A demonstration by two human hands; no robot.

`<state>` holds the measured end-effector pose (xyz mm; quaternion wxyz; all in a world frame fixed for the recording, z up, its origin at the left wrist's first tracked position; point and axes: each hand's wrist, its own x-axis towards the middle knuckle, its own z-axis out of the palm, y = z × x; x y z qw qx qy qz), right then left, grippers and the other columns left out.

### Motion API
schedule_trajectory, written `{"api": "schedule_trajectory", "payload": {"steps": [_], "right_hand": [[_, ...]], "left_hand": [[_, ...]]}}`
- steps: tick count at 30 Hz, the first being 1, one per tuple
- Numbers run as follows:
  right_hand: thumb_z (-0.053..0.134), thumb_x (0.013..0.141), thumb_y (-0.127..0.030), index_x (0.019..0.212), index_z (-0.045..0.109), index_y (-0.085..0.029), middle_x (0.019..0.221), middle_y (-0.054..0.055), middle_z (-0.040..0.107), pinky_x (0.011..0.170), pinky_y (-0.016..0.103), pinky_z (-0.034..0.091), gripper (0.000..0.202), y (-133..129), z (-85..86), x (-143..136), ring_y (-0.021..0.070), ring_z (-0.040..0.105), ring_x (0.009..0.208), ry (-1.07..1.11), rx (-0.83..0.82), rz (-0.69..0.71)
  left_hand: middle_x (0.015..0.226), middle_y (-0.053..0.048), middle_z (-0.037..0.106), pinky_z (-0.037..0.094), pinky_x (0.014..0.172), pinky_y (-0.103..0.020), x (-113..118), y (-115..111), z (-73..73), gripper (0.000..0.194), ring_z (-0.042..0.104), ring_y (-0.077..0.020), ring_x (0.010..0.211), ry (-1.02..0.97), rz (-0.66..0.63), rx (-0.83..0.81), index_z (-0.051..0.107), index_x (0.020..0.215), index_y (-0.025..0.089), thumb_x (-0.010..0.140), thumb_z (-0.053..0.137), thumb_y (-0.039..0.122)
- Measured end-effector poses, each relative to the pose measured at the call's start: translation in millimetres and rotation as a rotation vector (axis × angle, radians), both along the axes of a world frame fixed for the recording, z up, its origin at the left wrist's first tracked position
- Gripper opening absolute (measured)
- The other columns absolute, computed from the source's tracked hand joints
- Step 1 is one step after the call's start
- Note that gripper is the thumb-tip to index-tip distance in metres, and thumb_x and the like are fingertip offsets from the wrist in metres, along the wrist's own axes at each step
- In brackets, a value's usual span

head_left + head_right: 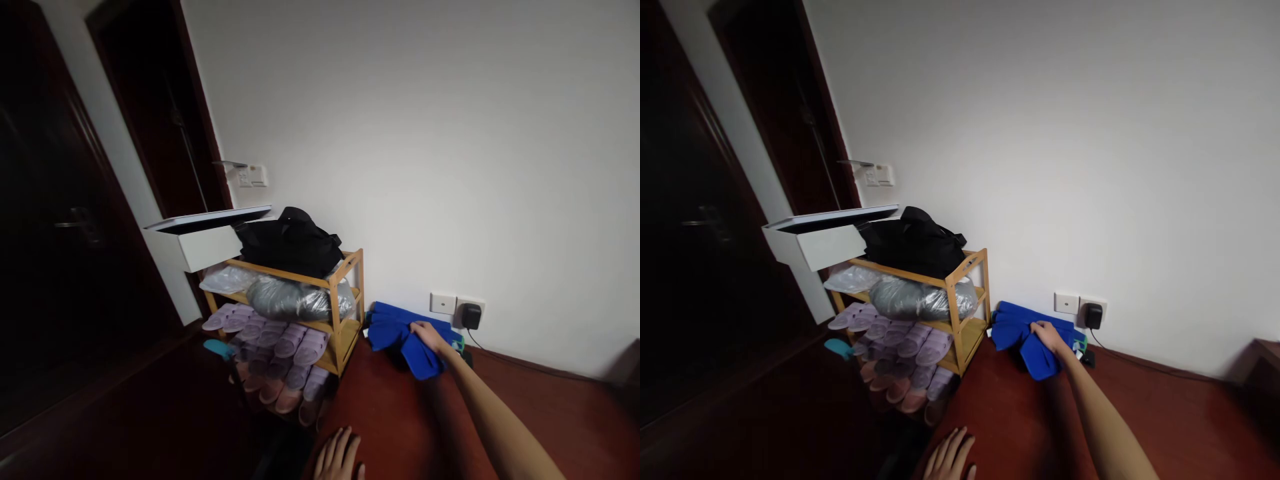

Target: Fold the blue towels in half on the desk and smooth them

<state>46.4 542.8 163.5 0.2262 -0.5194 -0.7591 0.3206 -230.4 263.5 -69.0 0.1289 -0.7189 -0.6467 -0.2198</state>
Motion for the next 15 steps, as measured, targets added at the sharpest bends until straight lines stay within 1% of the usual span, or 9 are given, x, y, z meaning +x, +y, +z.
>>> {"api": "schedule_trajectory", "payload": {"steps": [2,3,5,6,8,10,12,13,15], "right_hand": [[0.040,0.087,-0.041,0.093,0.070,-0.019,0.094,0.009,0.074,0.078,0.032,0.051,0.038,-16,8.7,5,0.0237,0.069,0.090,0.114,-0.097,0.034],[0.042,0.086,-0.044,0.092,0.070,-0.019,0.093,0.009,0.075,0.076,0.032,0.052,0.037,-31,9.0,8,0.0241,0.069,0.089,0.160,-0.144,0.044],[0.047,0.082,-0.049,0.090,0.070,-0.020,0.090,0.008,0.075,0.075,0.034,0.054,0.038,-70,-0.7,13,0.0252,0.070,0.087,0.216,-0.219,0.048],[0.049,0.079,-0.052,0.091,0.071,-0.020,0.090,0.008,0.075,0.077,0.035,0.054,0.040,-93,-10.8,15,0.0257,0.070,0.087,0.239,-0.248,0.043],[0.057,0.071,-0.058,0.095,0.072,-0.019,0.091,0.007,0.076,0.081,0.037,0.055,0.047,-144,-38.6,19,0.0268,0.070,0.089,0.316,-0.316,0.013],[0.065,0.062,-0.062,0.099,0.073,-0.020,0.092,0.006,0.077,0.085,0.038,0.054,0.056,-193,-70.0,24,0.0281,0.070,0.092,0.488,-0.436,-0.063],[0.070,0.056,-0.065,0.094,0.075,-0.022,0.091,0.005,0.078,0.089,0.040,0.054,0.058,-235,-95.7,29,0.0305,0.070,0.095,0.628,-0.549,-0.153],[0.071,0.054,-0.067,0.091,0.076,-0.023,0.093,0.006,0.079,0.093,0.041,0.053,0.058,-253,-104.6,31,0.0321,0.070,0.100,0.677,-0.580,-0.197],[0.074,0.051,-0.069,0.089,0.078,-0.023,0.102,0.007,0.079,0.104,0.042,0.048,0.060,-286,-114.7,37,0.0348,0.066,0.114,0.764,-0.584,-0.283]], "left_hand": [[0.146,-0.002,0.063,0.057,0.103,-0.046,3,-2,3.9,0.050,0.063,-0.0294,0.129,-0.011,0.004,0.016,0.059,0.142,0.038,0.092,0.059,0.038],[0.146,-0.002,0.063,0.057,0.104,-0.045,4,-3,6.3,0.050,0.063,-0.0290,0.129,-0.013,0.003,0.019,0.059,0.142,0.037,0.092,0.058,0.038],[0.146,-0.002,0.063,0.056,0.104,-0.044,8,-4,11.7,0.048,0.062,-0.0285,0.130,-0.016,0.002,0.021,0.060,0.141,0.036,0.093,0.058,0.038],[0.146,-0.002,0.063,0.055,0.105,-0.044,10,-5,14.7,0.048,0.062,-0.0282,0.130,-0.021,0.004,0.021,0.060,0.141,0.036,0.093,0.057,0.038],[0.147,-0.002,0.063,0.053,0.108,-0.044,15,-7,22.5,0.046,0.060,-0.0273,0.132,-0.040,0.019,0.018,0.061,0.140,0.035,0.094,0.055,0.036],[0.147,-0.001,0.062,0.051,0.110,-0.045,21,-10,35.2,0.046,0.058,-0.0262,0.134,-0.074,0.048,0.012,0.060,0.140,0.035,0.095,0.053,0.033],[0.146,-0.001,0.063,0.049,0.112,-0.046,27,-14,55.2,0.044,0.057,-0.0256,0.135,-0.122,0.066,-0.003,0.062,0.138,0.033,0.096,0.050,0.030],[0.143,-0.002,0.065,0.048,0.112,-0.046,30,-17,68.0,0.041,0.057,-0.0257,0.133,-0.152,0.066,-0.019,0.064,0.135,0.032,0.097,0.048,0.030],[0.134,-0.004,0.069,0.047,0.111,-0.047,38,-25,96.4,0.037,0.060,-0.0265,0.127,-0.219,0.043,-0.079,0.070,0.125,0.028,0.099,0.044,0.032]]}}
